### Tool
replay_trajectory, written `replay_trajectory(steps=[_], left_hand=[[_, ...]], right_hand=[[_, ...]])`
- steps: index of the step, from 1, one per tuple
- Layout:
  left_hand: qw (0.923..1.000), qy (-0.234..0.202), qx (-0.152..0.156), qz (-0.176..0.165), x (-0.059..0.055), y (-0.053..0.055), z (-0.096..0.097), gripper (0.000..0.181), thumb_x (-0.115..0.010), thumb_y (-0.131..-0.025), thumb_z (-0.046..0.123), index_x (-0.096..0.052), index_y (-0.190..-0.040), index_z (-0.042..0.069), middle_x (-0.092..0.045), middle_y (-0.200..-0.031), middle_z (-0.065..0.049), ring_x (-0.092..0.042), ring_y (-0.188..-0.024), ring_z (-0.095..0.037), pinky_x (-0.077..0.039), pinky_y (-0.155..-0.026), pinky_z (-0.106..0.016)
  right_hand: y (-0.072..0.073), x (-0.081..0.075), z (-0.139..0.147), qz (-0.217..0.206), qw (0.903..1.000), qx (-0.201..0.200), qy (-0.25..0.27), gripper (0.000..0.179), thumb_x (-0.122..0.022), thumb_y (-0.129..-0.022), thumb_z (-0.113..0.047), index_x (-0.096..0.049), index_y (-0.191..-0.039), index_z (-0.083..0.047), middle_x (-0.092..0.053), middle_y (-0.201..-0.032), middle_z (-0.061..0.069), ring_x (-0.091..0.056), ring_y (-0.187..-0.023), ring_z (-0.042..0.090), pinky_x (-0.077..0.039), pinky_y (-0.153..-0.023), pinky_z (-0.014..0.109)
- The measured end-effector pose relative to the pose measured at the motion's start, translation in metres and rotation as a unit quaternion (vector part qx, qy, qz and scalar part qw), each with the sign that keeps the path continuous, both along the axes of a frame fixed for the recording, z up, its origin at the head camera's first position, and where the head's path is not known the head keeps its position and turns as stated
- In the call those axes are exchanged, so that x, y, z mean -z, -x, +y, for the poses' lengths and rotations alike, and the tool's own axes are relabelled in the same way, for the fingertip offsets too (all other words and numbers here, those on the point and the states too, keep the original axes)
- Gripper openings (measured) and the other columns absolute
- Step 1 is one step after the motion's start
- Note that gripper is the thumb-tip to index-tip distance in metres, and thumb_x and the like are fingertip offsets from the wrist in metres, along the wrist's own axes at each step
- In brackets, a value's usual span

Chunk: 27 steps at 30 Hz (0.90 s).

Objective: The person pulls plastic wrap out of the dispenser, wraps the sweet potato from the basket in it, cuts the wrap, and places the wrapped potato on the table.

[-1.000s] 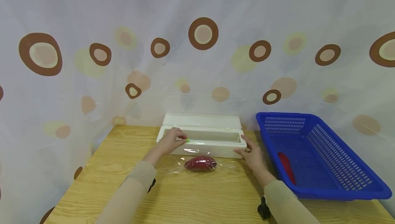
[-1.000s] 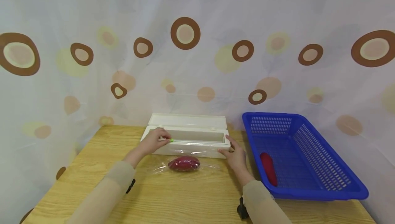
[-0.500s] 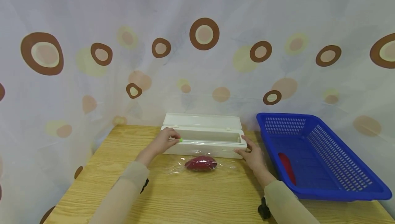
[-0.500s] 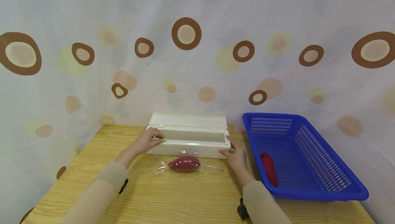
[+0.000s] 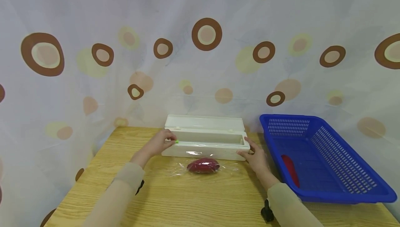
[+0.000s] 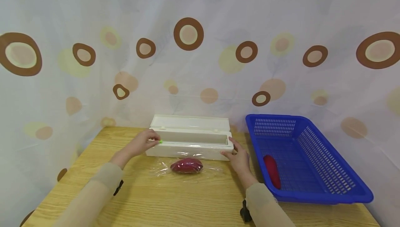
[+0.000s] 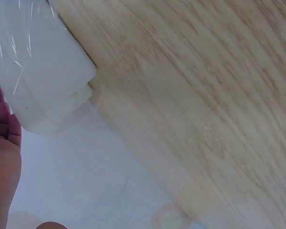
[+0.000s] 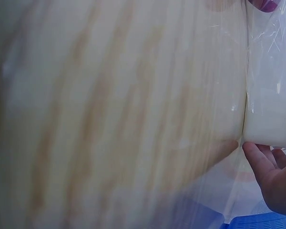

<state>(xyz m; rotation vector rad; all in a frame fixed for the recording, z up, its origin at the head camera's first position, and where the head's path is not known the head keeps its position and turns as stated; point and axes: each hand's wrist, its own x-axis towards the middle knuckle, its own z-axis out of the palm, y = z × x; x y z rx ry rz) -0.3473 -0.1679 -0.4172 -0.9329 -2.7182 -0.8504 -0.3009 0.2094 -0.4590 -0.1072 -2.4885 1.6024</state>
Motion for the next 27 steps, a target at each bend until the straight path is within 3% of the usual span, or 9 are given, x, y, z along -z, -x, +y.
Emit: replay_trajectory(steps=[7,21,27], left_hand=[[0.9998,0.004,-0.02,0.002,0.0,-0.002,-0.018,0.008,-0.063,-0.089,0.008,-0.069,-0.094,0.004,-0.061,-0.091,-0.005,-0.055,-0.09,-0.022,-0.048,-0.08,-0.039],[0.9997,0.0,-0.022,0.011,-0.001,-0.005,-0.034,0.01,-0.063,-0.089,0.007,-0.069,-0.096,0.002,-0.062,-0.093,-0.007,-0.055,-0.089,-0.023,-0.048,-0.079,-0.04],[0.9989,-0.007,-0.038,0.024,0.002,-0.005,-0.042,0.007,-0.065,-0.088,0.005,-0.069,-0.093,0.004,-0.06,-0.09,-0.005,-0.054,-0.086,-0.021,-0.047,-0.077,-0.038]], right_hand=[[0.0,0.001,0.001,0.0,0.9999,0.005,-0.016,0.067,-0.07,-0.085,-0.012,-0.039,-0.145,-0.016,-0.045,-0.138,0.025,-0.061,-0.101,0.031,-0.049,-0.063,0.015],[-0.001,0.001,0.0,0.004,1.0,-0.006,-0.006,0.069,-0.07,-0.084,-0.011,-0.038,-0.145,-0.013,-0.042,-0.139,0.028,-0.057,-0.11,0.035,-0.049,-0.066,0.014],[-0.001,0.001,0.0,0.0,1.0,-0.009,0.005,0.069,-0.07,-0.084,-0.01,-0.038,-0.145,-0.014,-0.042,-0.14,0.027,-0.056,-0.112,0.036,-0.05,-0.068,0.015]])
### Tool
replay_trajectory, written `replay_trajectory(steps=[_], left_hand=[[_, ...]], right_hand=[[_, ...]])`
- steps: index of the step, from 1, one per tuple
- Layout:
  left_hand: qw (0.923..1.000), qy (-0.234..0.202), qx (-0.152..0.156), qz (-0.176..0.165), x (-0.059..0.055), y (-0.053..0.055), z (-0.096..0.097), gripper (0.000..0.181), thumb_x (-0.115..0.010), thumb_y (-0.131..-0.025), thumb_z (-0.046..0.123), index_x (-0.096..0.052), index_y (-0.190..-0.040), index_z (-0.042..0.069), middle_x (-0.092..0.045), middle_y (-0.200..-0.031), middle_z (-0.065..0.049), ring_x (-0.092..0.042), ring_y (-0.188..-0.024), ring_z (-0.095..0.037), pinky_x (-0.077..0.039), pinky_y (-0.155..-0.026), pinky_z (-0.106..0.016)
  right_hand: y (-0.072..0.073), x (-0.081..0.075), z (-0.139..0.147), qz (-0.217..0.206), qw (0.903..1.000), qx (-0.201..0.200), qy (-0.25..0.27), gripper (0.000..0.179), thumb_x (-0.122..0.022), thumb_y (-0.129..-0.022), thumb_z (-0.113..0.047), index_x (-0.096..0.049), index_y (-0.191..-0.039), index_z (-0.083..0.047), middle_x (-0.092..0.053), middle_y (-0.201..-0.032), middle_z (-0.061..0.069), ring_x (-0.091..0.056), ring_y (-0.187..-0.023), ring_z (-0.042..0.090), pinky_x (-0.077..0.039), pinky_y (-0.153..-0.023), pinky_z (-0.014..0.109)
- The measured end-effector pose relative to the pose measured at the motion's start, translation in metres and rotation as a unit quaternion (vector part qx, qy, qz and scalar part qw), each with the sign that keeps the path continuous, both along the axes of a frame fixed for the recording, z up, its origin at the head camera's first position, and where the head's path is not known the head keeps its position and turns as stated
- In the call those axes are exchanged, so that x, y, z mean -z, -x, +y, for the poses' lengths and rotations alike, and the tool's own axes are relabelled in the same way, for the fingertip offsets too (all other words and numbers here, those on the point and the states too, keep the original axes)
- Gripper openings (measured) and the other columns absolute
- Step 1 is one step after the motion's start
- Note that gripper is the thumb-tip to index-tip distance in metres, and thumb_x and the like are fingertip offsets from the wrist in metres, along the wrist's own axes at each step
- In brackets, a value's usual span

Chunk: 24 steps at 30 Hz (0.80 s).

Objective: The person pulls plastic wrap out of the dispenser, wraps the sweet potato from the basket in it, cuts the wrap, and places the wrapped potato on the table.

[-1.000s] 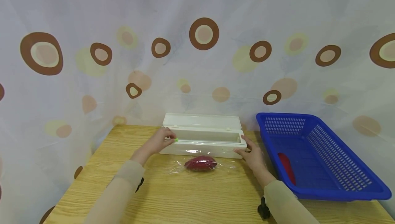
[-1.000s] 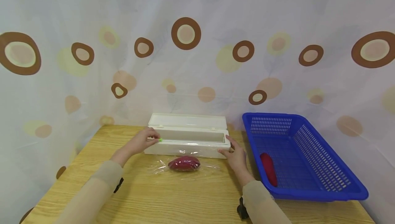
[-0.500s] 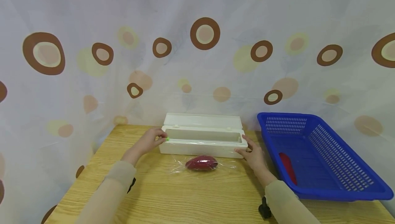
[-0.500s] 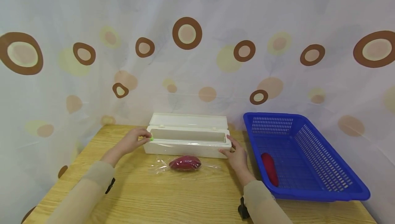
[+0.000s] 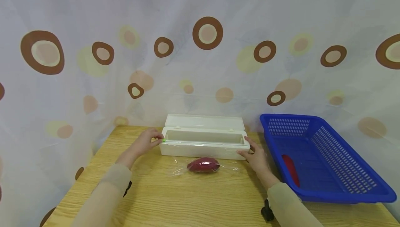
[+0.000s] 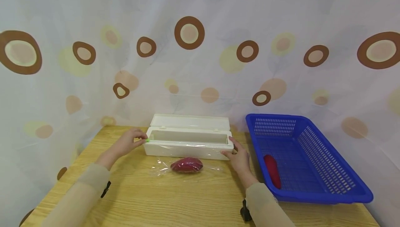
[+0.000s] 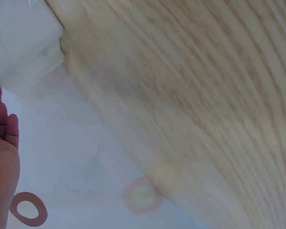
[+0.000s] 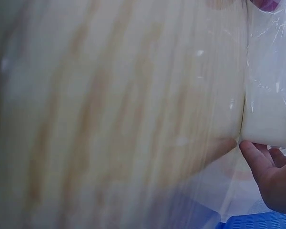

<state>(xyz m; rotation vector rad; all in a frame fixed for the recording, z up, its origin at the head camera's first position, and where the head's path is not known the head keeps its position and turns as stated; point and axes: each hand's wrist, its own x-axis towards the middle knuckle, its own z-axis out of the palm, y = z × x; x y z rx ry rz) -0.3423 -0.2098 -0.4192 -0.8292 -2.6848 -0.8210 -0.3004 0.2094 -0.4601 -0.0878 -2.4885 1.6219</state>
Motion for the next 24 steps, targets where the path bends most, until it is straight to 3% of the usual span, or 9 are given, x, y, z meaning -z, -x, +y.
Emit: replay_trajectory(steps=[7,15,24], left_hand=[[0.999,-0.022,-0.006,0.039,0.009,-0.001,-0.001,0.005,-0.067,-0.085,0.003,-0.07,-0.089,0.003,-0.06,-0.087,-0.006,-0.054,-0.084,-0.021,-0.047,-0.075,-0.037],[0.9979,-0.039,-0.023,0.046,0.012,-0.005,0.004,0.005,-0.067,-0.085,0.004,-0.069,-0.09,0.002,-0.062,-0.088,-0.007,-0.055,-0.088,-0.025,-0.048,-0.078,-0.042],[0.9956,-0.045,-0.076,0.03,0.01,-0.013,0.008,0.016,-0.064,-0.09,0.01,-0.068,-0.103,0.001,-0.063,-0.094,-0.009,-0.054,-0.095,-0.028,-0.046,-0.083,-0.045]], right_hand=[[-0.003,-0.002,-0.002,0.007,0.9998,0.0,-0.017,0.069,-0.07,-0.084,-0.009,-0.038,-0.145,-0.012,-0.044,-0.139,0.027,-0.058,-0.109,0.037,-0.05,-0.066,0.016],[-0.008,-0.004,-0.003,0.013,0.9998,-0.013,-0.012,0.069,-0.068,-0.085,-0.006,-0.035,-0.145,-0.007,-0.039,-0.141,0.028,-0.054,-0.113,0.041,-0.052,-0.076,0.021],[-0.005,-0.004,-0.005,0.0,0.9997,-0.022,-0.011,0.07,-0.066,-0.088,-0.008,-0.03,-0.148,-0.009,-0.037,-0.143,0.027,-0.055,-0.11,0.04,-0.051,-0.081,0.027]])
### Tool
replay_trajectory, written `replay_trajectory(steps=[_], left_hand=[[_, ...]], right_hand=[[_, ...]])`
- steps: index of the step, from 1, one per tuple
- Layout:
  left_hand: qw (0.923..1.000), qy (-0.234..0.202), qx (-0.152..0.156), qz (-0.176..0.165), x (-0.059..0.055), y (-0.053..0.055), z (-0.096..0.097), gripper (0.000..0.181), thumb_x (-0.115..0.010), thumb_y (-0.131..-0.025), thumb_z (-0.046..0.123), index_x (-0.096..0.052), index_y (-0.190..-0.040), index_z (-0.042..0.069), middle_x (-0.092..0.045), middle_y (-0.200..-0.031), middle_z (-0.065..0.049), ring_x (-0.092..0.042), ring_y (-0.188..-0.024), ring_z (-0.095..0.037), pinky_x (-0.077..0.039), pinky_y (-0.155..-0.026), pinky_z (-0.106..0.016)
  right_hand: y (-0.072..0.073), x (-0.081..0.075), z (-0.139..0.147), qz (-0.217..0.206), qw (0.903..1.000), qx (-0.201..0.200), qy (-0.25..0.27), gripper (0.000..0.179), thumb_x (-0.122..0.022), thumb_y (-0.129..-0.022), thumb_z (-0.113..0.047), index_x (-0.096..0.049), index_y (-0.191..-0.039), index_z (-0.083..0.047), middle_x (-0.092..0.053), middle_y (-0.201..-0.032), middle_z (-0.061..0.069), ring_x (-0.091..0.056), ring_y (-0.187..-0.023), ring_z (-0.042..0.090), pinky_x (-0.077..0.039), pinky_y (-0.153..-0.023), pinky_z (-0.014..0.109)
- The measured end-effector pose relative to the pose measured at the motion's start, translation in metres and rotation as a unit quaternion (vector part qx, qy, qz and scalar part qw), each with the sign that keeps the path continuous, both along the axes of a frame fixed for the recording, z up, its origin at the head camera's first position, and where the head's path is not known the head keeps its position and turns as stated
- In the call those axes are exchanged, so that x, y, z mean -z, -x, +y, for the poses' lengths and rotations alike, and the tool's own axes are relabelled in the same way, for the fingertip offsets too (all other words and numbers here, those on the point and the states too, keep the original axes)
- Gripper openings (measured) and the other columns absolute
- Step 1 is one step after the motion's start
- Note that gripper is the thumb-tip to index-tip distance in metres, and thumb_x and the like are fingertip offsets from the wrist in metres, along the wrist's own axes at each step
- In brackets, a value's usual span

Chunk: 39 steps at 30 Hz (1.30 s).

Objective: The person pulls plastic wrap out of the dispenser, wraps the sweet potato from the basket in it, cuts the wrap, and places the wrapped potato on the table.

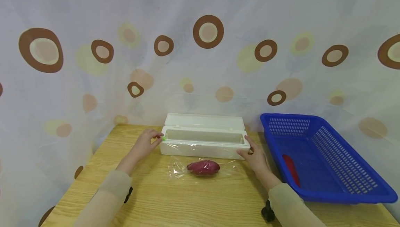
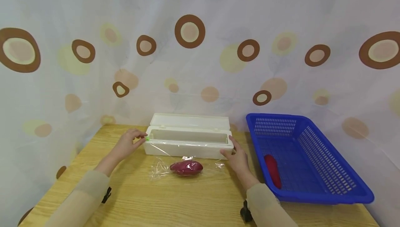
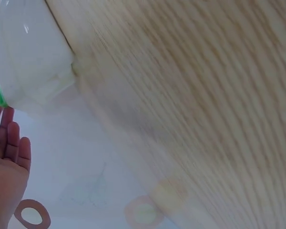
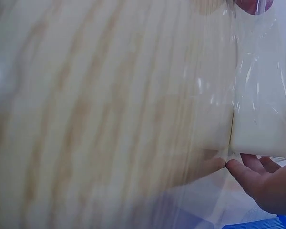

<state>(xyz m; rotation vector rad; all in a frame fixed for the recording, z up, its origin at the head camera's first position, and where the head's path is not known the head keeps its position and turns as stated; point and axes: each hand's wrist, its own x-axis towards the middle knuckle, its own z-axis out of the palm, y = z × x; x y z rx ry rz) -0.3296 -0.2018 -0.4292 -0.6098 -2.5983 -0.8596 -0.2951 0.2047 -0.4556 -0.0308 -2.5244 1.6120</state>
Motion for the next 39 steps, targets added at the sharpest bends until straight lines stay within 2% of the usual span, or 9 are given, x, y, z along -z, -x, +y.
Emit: replay_trajectory(steps=[2,5,10,14,19,23,28,33,39], left_hand=[[0.9999,-0.005,-0.016,0.004,-0.001,-0.002,0.002,0.018,-0.063,-0.09,0.01,-0.067,-0.104,-0.001,-0.064,-0.093,-0.01,-0.055,-0.094,-0.028,-0.046,-0.083,-0.044],[0.9987,-0.022,-0.045,-0.008,-0.002,-0.007,0.006,0.016,-0.062,-0.091,0.013,-0.068,-0.097,-0.001,-0.064,-0.086,-0.01,-0.056,-0.085,-0.025,-0.048,-0.078,-0.04],[0.9931,-0.027,-0.085,-0.076,-0.003,-0.017,0.011,0.028,-0.06,-0.093,0.028,-0.064,-0.08,0.004,-0.057,-0.067,-0.003,-0.047,-0.062,-0.016,-0.042,-0.059,-0.029],[0.9849,-0.036,-0.093,-0.141,0.0,-0.022,0.013,0.04,-0.056,-0.093,0.041,-0.066,-0.081,0.005,-0.058,-0.066,-0.004,-0.043,-0.057,-0.014,-0.037,-0.055,-0.027],[0.9769,-0.084,-0.085,-0.177,0.004,-0.023,0.016,0.037,-0.059,-0.092,0.039,-0.071,-0.087,0.004,-0.068,-0.082,-0.009,-0.052,-0.067,-0.015,-0.042,-0.061,-0.027],[0.9747,-0.116,-0.081,-0.173,0.006,-0.024,0.019,0.023,-0.064,-0.09,0.027,-0.071,-0.091,0.005,-0.069,-0.082,-0.006,-0.056,-0.071,-0.014,-0.044,-0.062,-0.027],[0.9793,-0.127,-0.076,-0.138,0.007,-0.027,0.021,0.013,-0.068,-0.088,0.02,-0.071,-0.089,0.008,-0.067,-0.078,-0.002,-0.056,-0.072,-0.014,-0.043,-0.059,-0.025],[0.982,-0.137,-0.063,-0.113,0.007,-0.03,0.02,0.01,-0.069,-0.087,0.019,-0.07,-0.089,0.009,-0.067,-0.08,-0.002,-0.056,-0.075,-0.015,-0.042,-0.057,-0.024],[0.9837,-0.142,-0.057,-0.095,0.009,-0.032,0.019,0.009,-0.069,-0.087,0.017,-0.07,-0.088,0.008,-0.067,-0.079,-0.002,-0.057,-0.074,-0.015,-0.043,-0.058,-0.023]], right_hand=[[0.0,-0.001,0.0,-0.008,1.0,0.0,-0.003,0.07,-0.066,-0.089,-0.01,-0.029,-0.148,-0.01,-0.035,-0.145,0.026,-0.054,-0.113,0.041,-0.05,-0.086,0.033],[-0.001,-0.002,0.0,-0.019,0.9998,-0.004,-0.003,0.072,-0.065,-0.09,-0.013,-0.025,-0.15,-0.011,-0.031,-0.147,0.026,-0.05,-0.118,0.042,-0.048,-0.093,0.042],[-0.003,-0.006,0.0,-0.031,0.9994,-0.011,0.005,0.078,-0.064,-0.091,-0.018,-0.016,-0.151,-0.011,-0.028,-0.149,0.025,-0.045,-0.124,0.042,-0.044,-0.097,0.047],[-0.006,-0.007,0.0,-0.035,0.9993,-0.005,-0.014,0.077,-0.065,-0.09,-0.023,-0.018,-0.151,-0.01,-0.033,-0.146,0.025,-0.046,-0.122,0.04,-0.045,-0.095,0.045],[-0.007,-0.008,0.0,-0.037,0.9989,0.007,-0.027,0.075,-0.067,-0.089,-0.026,-0.025,-0.149,-0.011,-0.042,-0.137,0.027,-0.051,-0.116,0.037,-0.049,-0.085,0.036],[-0.009,-0.01,0.0,-0.043,0.9989,0.011,-0.014,0.075,-0.067,-0.088,-0.027,-0.026,-0.149,-0.011,-0.043,-0.136,0.025,-0.05,-0.114,0.036,-0.048,-0.079,0.029],[-0.017,-0.014,-0.002,-0.03,0.9991,0.024,-0.019,0.069,-0.068,-0.087,-0.027,-0.034,-0.144,-0.008,-0.038,-0.136,0.023,-0.047,-0.109,0.034,-0.046,-0.076,0.028],[-0.023,-0.012,-0.001,0.007,0.998,0.051,-0.037,0.046,-0.071,-0.085,-0.026,-0.052,-0.121,-0.005,-0.047,-0.111,0.015,-0.045,-0.087,0.021,-0.04,-0.066,0.023],[-0.024,-0.006,0.004,0.02,0.9983,0.053,-0.016,0.029,-0.073,-0.084,-0.024,-0.064,-0.101,-0.002,-0.056,-0.094,0.006,-0.045,-0.08,0.014,-0.038,-0.067,0.021]])
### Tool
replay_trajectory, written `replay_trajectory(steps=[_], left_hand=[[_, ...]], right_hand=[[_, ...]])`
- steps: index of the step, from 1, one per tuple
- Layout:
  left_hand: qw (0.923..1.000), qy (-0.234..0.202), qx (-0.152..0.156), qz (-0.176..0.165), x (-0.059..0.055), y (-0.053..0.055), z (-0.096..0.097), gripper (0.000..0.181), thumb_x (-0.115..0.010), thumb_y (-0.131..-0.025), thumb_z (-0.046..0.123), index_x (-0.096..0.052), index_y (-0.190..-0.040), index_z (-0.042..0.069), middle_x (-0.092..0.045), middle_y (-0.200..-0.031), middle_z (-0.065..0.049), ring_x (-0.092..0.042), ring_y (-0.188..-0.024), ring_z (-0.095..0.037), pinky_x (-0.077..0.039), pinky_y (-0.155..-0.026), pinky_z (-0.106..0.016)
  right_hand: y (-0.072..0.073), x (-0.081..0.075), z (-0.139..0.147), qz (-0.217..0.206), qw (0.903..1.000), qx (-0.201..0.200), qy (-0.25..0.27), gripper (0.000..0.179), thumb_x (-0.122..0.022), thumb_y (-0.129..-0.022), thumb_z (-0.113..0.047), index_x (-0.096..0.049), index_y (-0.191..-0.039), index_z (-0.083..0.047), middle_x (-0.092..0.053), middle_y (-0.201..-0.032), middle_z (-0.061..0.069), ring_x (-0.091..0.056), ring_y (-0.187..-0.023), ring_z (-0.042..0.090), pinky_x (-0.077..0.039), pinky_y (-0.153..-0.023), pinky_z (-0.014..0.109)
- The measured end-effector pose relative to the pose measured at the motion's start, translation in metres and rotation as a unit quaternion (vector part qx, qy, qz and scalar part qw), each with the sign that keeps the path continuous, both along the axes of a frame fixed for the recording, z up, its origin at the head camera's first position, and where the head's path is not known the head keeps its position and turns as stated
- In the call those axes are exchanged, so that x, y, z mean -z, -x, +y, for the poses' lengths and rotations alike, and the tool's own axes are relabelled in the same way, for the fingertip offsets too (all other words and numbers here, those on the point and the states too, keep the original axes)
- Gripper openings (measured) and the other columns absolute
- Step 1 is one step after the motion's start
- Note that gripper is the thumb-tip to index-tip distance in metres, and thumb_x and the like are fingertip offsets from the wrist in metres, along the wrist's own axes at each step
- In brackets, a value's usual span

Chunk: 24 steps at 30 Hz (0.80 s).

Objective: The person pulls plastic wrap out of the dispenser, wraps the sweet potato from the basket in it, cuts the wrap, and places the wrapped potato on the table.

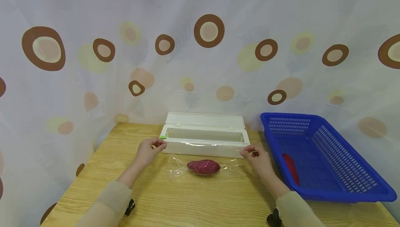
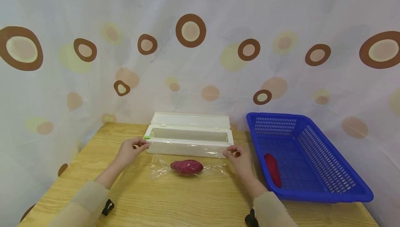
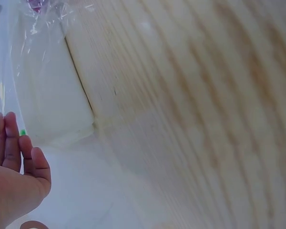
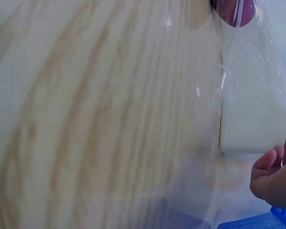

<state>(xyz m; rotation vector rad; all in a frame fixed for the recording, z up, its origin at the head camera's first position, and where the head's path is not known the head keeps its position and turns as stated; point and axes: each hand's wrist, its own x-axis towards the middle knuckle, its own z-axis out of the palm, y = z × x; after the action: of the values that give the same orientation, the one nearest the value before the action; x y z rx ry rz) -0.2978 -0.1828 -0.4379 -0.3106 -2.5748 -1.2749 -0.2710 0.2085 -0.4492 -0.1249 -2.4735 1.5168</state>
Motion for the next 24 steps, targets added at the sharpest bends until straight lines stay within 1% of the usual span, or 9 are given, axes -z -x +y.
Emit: replay_trajectory(steps=[2,5,10,13,15,17,18,21,24], left_hand=[[1.0,-0.001,0.0,0.001,-0.0002,-0.0009,-0.0003,0.008,-0.068,-0.087,0.017,-0.07,-0.087,0.009,-0.067,-0.079,-0.002,-0.057,-0.074,-0.016,-0.043,-0.058,-0.023],[1.0,-0.004,0.0,-0.003,-0.0005,-0.0022,-0.0007,0.008,-0.068,-0.088,0.017,-0.07,-0.087,0.009,-0.067,-0.079,-0.003,-0.057,-0.073,-0.016,-0.043,-0.058,-0.023],[0.9999,-0.009,-0.004,-0.013,0.0005,-0.0023,-0.0015,0.009,-0.067,-0.088,0.016,-0.07,-0.088,0.008,-0.067,-0.079,-0.005,-0.055,-0.072,-0.014,-0.042,-0.057,-0.023],[0.9999,-0.008,-0.005,-0.014,0.0016,-0.0013,-0.0008,0.008,-0.068,-0.087,0.016,-0.07,-0.088,0.008,-0.067,-0.079,-0.004,-0.055,-0.072,-0.013,-0.042,-0.058,-0.022],[0.9999,-0.007,-0.005,-0.011,0.0022,-0.0006,0.0003,0.008,-0.069,-0.087,0.015,-0.071,-0.088,0.007,-0.068,-0.079,-0.003,-0.055,-0.071,-0.012,-0.043,-0.058,-0.022],[1.0,-0.005,-0.003,-0.005,0.0025,0.0,0.0013,0.008,-0.069,-0.087,0.015,-0.07,-0.088,0.007,-0.068,-0.079,-0.003,-0.055,-0.07,-0.011,-0.043,-0.059,-0.022],[1.0,-0.004,-0.003,-0.004,0.0026,0.0002,0.0018,0.009,-0.069,-0.087,0.015,-0.07,-0.088,0.007,-0.068,-0.079,-0.003,-0.055,-0.069,-0.011,-0.043,-0.059,-0.022],[1.0,-0.007,-0.004,-0.001,0.0022,0.0003,0.0027,0.008,-0.069,-0.087,0.015,-0.07,-0.087,0.006,-0.067,-0.078,-0.003,-0.054,-0.067,-0.01,-0.043,-0.058,-0.022],[1.0,-0.009,-0.003,-0.002,0.0017,-0.0004,0.0031,0.009,-0.068,-0.087,0.015,-0.07,-0.088,0.007,-0.067,-0.079,-0.003,-0.054,-0.068,-0.01,-0.043,-0.059,-0.022]], right_hand=[[-0.0002,-0.0001,0.0014,-0.008,0.9998,-0.007,0.015,0.03,-0.072,-0.084,-0.025,-0.066,-0.101,-0.001,-0.058,-0.091,0.003,-0.047,-0.081,0.013,-0.04,-0.067,0.021],[-0.0021,-0.0014,0.0029,-0.029,0.9987,-0.017,0.039,0.035,-0.072,-0.084,-0.029,-0.067,-0.103,0.0,-0.059,-0.088,-0.003,-0.049,-0.083,0.011,-0.042,-0.069,0.02],[-0.0071,-0.0033,0.0051,-0.051,0.9944,-0.048,0.079,0.038,-0.071,-0.084,-0.03,-0.065,-0.107,0.001,-0.06,-0.087,-0.007,-0.051,-0.085,0.009,-0.045,-0.073,0.022],[-0.009,-0.0043,0.0058,-0.053,0.9904,-0.072,0.106,0.032,-0.069,-0.087,-0.025,-0.065,-0.107,0.0,-0.062,-0.088,-0.011,-0.052,-0.086,0.006,-0.045,-0.078,0.024],[-0.0097,-0.0051,0.0057,-0.054,0.9865,-0.086,0.129,0.021,-0.066,-0.089,-0.021,-0.068,-0.104,-0.006,-0.063,-0.088,-0.014,-0.053,-0.088,0.004,-0.044,-0.082,0.026],[-0.0098,-0.0056,0.0055,-0.055,0.982,-0.098,0.152,0.01,-0.063,-0.091,-0.019,-0.069,-0.097,-0.014,-0.065,-0.088,-0.018,-0.054,-0.089,0.002,-0.042,-0.083,0.028],[-0.0098,-0.006,0.0055,-0.055,0.98,-0.104,0.16,0.007,-0.062,-0.092,-0.018,-0.069,-0.093,-0.017,-0.066,-0.088,-0.019,-0.054,-0.089,0.002,-0.041,-0.083,0.028],[-0.0092,-0.0067,0.0055,-0.051,0.9754,-0.112,0.183,0.012,-0.058,-0.093,-0.017,-0.067,-0.086,-0.022,-0.067,-0.087,-0.017,-0.054,-0.087,0.002,-0.039,-0.081,0.029],[-0.0095,-0.0077,0.0055,-0.046,0.9771,-0.107,0.178,0.011,-0.057,-0.094,-0.018,-0.067,-0.09,-0.017,-0.066,-0.088,-0.016,-0.054,-0.087,0.002,-0.039,-0.081,0.028]])
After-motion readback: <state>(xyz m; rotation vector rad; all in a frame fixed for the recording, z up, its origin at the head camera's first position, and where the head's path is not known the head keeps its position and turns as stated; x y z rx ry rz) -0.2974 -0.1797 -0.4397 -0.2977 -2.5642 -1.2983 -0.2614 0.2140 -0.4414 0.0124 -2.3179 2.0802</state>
